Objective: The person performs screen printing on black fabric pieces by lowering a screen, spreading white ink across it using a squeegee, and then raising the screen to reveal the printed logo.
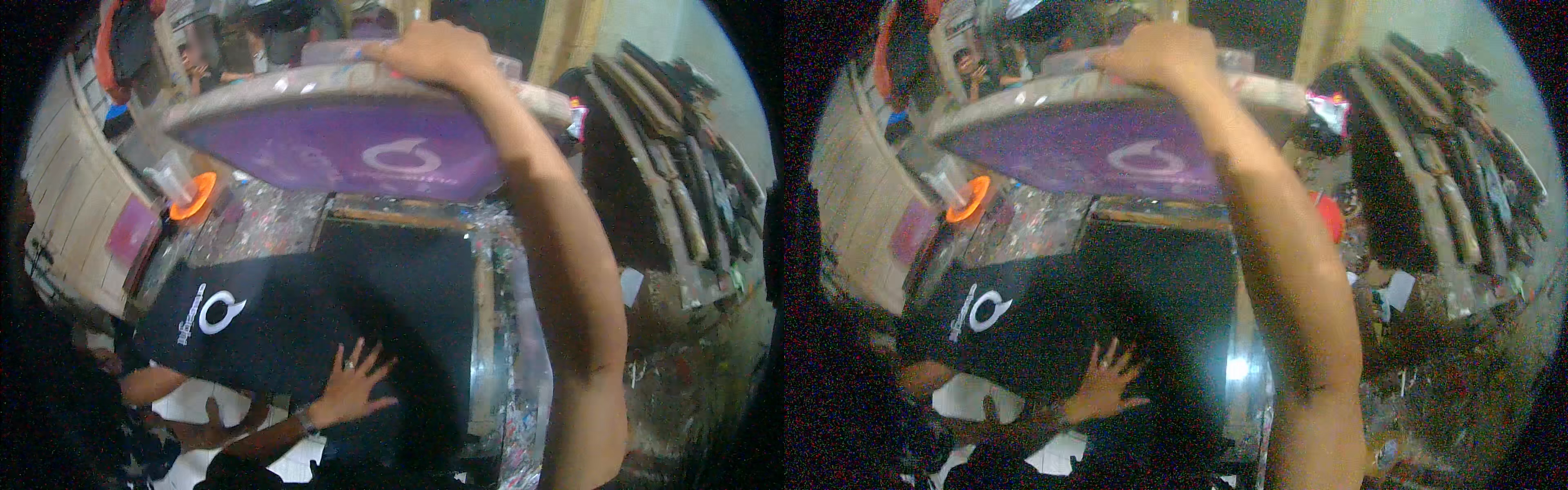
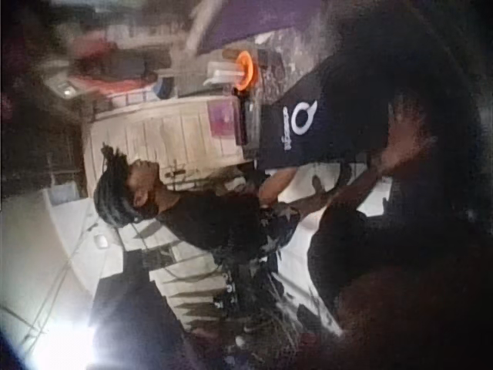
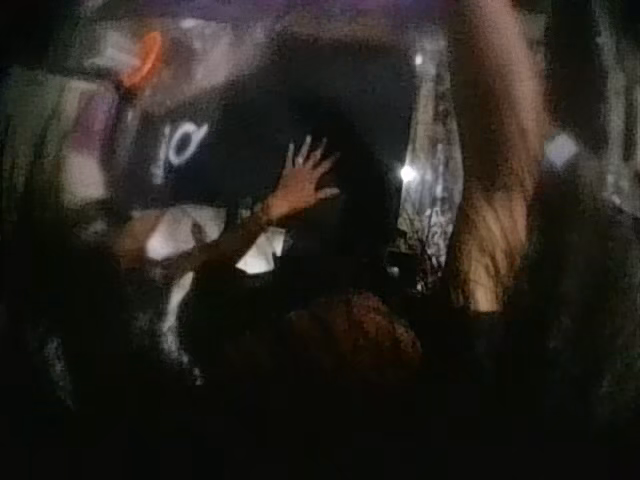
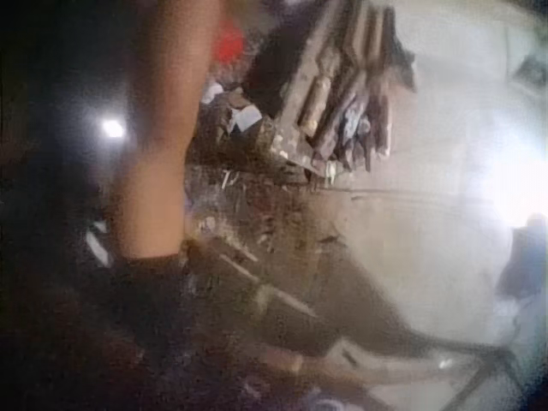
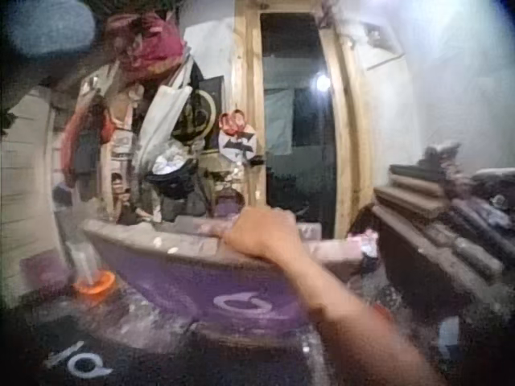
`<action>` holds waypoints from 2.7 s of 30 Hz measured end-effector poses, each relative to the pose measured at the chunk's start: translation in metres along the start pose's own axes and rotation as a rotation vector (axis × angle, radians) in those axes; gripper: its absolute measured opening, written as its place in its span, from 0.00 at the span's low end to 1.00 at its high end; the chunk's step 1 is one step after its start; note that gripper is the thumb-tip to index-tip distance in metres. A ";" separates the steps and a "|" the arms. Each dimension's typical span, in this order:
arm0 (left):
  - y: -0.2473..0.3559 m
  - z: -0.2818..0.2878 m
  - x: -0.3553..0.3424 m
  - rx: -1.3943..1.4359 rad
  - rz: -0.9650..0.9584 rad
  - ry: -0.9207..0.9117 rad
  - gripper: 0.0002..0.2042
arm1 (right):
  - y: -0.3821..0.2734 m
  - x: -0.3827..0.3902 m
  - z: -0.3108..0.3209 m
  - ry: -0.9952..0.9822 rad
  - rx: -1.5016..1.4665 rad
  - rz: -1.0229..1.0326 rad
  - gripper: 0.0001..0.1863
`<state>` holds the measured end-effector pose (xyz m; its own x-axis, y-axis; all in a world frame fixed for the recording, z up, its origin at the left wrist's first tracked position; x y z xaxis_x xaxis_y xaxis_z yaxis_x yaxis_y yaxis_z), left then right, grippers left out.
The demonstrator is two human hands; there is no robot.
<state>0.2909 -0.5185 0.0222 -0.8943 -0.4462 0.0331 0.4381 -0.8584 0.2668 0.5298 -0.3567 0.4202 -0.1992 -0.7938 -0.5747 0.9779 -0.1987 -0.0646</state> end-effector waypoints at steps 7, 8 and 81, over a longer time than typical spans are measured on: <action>-0.006 -0.042 0.007 -0.056 -0.134 0.122 0.40 | -0.017 0.040 0.007 0.006 -0.050 -0.027 0.42; -0.010 -0.049 0.007 -0.104 -0.075 0.073 0.40 | -0.021 0.048 0.012 0.032 -0.011 -0.034 0.42; -0.142 -0.001 0.214 1.548 0.549 0.558 0.29 | -0.004 0.214 -0.303 -0.862 -0.613 -0.480 0.28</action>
<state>0.0379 -0.4923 -0.0098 -0.4003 -0.8924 0.2083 -0.1289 0.2799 0.9513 0.5024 -0.3515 0.0499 -0.3039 -0.8873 0.3469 0.6094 -0.4609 -0.6451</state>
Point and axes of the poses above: each hand's wrist, its own x-axis away from the middle knuckle, its own z-axis out of the back of the hand, y = z × x, the point moved 8 cm from there along -x, towards the middle knuckle, and after that the axes turned 3 degrees about y, right-handed, at the moved point
